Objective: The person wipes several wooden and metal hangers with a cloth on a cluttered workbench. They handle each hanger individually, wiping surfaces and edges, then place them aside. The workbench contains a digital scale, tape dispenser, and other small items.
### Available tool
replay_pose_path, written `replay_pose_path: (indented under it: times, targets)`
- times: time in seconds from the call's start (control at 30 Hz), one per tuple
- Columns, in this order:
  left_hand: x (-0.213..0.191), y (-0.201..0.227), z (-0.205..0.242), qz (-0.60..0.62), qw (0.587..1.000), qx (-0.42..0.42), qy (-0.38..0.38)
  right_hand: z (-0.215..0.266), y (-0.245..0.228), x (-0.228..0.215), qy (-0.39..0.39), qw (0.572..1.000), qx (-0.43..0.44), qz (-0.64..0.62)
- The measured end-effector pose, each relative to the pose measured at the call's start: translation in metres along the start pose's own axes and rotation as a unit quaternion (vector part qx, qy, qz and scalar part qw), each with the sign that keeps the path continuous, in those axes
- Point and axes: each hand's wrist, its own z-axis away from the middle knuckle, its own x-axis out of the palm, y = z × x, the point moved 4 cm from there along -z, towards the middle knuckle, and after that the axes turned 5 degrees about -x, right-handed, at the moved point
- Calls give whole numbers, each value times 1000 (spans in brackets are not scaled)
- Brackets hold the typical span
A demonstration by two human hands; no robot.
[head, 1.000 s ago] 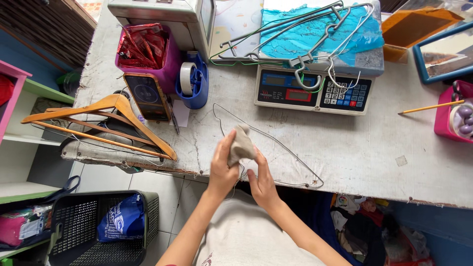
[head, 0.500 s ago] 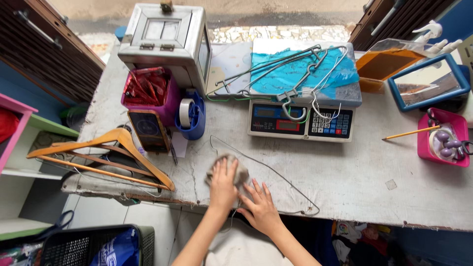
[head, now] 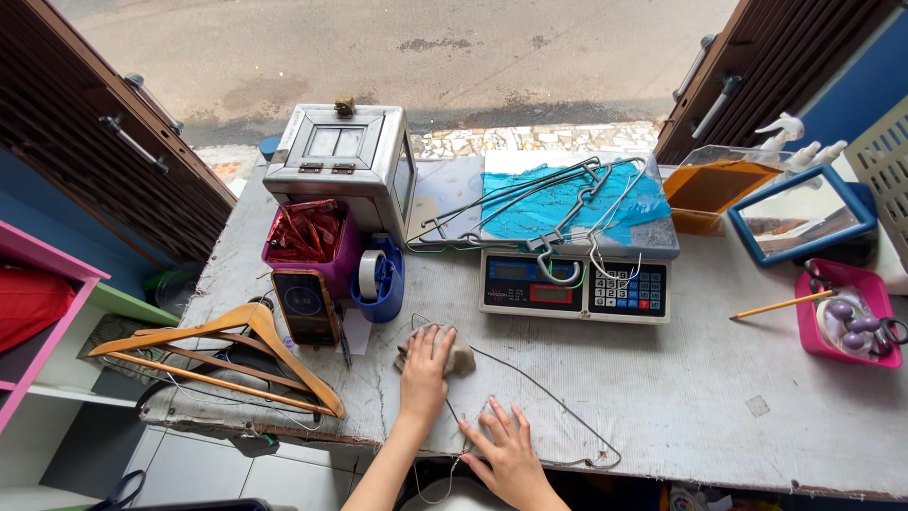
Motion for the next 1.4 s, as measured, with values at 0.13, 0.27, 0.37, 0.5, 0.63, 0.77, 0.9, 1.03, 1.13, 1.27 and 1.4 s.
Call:
replay_pose_path:
  times: [0.13,0.27,0.37,0.5,0.63,0.77,0.9,1.03,1.13,1.27,1.4]
  targets:
    - [6,4,7,11,999,-34,6,1,5,8,1,1000,10,-16]
    - [3,38,61,47,997,-51,-31,6,16,18,-32,999,23,-19]
    - [-5,59,77,84,990,-64,-88,9,19,28,-80,995,57,-17]
    - [-19,44,42,64,964,-155,-207,9,18,26,-45,998,33,-36]
    - [-35,26,-9,17,996,-73,-44,7,21,31,-83,994,55,-34]
    - [0,7,-22,-20,995,-61,-70,12,25,42,-44,998,31,-7]
    - [27,9,0,-78,994,-4,73,17,41,60,-25,999,34,0]
    - [45,9,20,-85,995,-36,32,26,52,78,-1,1000,21,8]
    - [43,26,51,-62,998,-5,-4,29,63,93,-30,999,37,10]
    - [17,38,68,-20,998,17,-52,27,67,90,95,991,-38,83]
    - [-10,19,26,81,974,-120,-173,24,67,97,72,994,-21,77]
